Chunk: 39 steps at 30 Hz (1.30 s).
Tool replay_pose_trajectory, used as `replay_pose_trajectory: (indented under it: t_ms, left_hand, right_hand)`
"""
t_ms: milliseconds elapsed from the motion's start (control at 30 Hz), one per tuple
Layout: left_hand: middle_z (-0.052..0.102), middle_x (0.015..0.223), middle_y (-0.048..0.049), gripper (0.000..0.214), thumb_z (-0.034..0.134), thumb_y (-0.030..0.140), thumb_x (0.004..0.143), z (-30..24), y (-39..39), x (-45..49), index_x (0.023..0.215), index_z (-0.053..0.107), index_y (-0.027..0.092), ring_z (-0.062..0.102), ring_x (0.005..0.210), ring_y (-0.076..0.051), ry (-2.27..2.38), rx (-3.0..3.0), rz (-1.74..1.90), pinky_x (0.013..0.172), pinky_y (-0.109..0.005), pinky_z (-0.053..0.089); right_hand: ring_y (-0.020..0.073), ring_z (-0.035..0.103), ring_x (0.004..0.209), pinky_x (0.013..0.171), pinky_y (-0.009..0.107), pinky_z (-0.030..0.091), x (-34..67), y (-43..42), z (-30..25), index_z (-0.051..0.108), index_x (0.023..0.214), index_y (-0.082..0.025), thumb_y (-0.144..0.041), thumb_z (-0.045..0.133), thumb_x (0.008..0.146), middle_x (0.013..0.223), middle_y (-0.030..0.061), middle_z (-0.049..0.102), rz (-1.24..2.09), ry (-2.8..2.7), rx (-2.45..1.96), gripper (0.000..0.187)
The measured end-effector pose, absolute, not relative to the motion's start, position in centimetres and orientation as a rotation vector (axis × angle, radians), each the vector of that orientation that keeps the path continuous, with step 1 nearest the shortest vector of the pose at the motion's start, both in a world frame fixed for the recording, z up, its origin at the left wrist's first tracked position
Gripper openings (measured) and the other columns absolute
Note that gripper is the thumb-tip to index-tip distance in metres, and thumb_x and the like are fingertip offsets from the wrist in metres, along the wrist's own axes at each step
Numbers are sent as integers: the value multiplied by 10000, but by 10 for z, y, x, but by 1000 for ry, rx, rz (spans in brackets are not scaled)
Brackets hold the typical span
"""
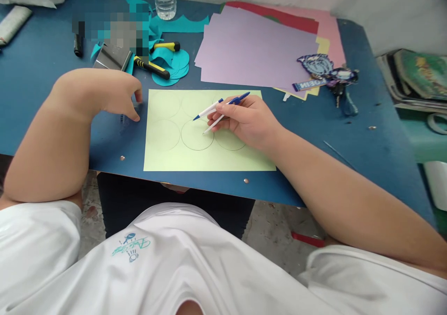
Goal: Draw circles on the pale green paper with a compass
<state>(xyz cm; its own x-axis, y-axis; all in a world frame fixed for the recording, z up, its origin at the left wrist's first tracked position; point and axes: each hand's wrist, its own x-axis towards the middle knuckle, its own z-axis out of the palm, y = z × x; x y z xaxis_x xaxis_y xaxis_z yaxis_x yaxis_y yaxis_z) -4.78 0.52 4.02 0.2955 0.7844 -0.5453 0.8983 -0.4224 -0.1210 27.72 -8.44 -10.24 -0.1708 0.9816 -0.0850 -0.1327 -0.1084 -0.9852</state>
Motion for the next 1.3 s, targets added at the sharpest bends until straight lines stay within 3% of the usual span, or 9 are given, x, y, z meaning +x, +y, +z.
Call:
replay_pose_trajectory:
  t_ms: [133,200,367,500,667,800,900,1033,1300]
  left_hand:
    - [822,950,22,358,874,594,1056,36,21,-58,1131,930,248,626,897,-201,1333,2325,-263,897,-368,437]
    - [693,749,13,467,1181,586,767,21,31,-57,898,905,233,535,766,-176,1075,2040,525,767,-368,358]
    - [573,892,32,782,1235,749,703,-28,38,-27,1006,676,294,582,863,-173,773,1633,1035,769,-328,523]
    - [656,969,20,664,1268,482,722,-52,32,-11,984,706,246,641,936,-137,706,1444,1060,917,-333,667]
    - [902,1238,-79,464,1206,195,817,-64,29,-14,847,743,211,804,1463,-254,655,1381,963,1220,-389,725]
    - [923,1086,-65,212,1091,187,918,-67,19,-12,892,882,214,912,1136,-249,733,1385,851,1043,-426,779]
    - [952,1247,-81,55,968,187,972,-66,8,-6,1015,978,219,929,1208,-273,829,1436,860,1083,-437,775]
    - [960,1423,-121,241,957,281,964,-64,-4,1,1186,1035,227,894,1384,-327,859,1531,787,1091,-413,773]
    - [950,1182,-65,807,1190,348,790,-74,-9,5,1528,871,276,931,945,-251,715,1508,769,839,-345,771]
  right_hand:
    - [236,813,831,672,348,768,279,-83,-103,755,820,-259,-679,1246,793,850,47,768,1448,-1165,-1085,647]
    - [219,786,800,650,327,742,279,-84,-102,772,854,-257,-656,1282,723,825,34,757,1458,-1161,-1057,661]
    - [192,740,814,730,347,765,278,-85,-98,816,913,-255,-504,1254,705,853,16,765,1470,-1141,-991,545]
    - [184,738,853,771,327,742,276,-82,-99,679,771,-261,-333,1227,670,801,-15,683,1378,-1088,-911,562]
    - [172,723,799,734,332,732,277,-81,-100,618,764,-267,-300,1234,633,794,-28,705,1360,-1044,-905,631]
    - [185,742,789,709,349,741,276,-82,-100,642,780,-272,-358,1262,646,797,-28,723,1353,-1057,-930,640]
    - [199,768,812,739,371,771,275,-82,-103,723,841,-270,-439,1272,673,816,-21,743,1303,-1052,-945,598]
    - [203,776,789,693,361,751,273,-81,-106,741,835,-265,-510,1284,680,814,-7,768,1260,-1037,-965,616]
    - [169,726,709,631,330,681,272,-80,-108,750,841,-264,-619,1319,633,828,-9,799,1218,-1000,-976,702]
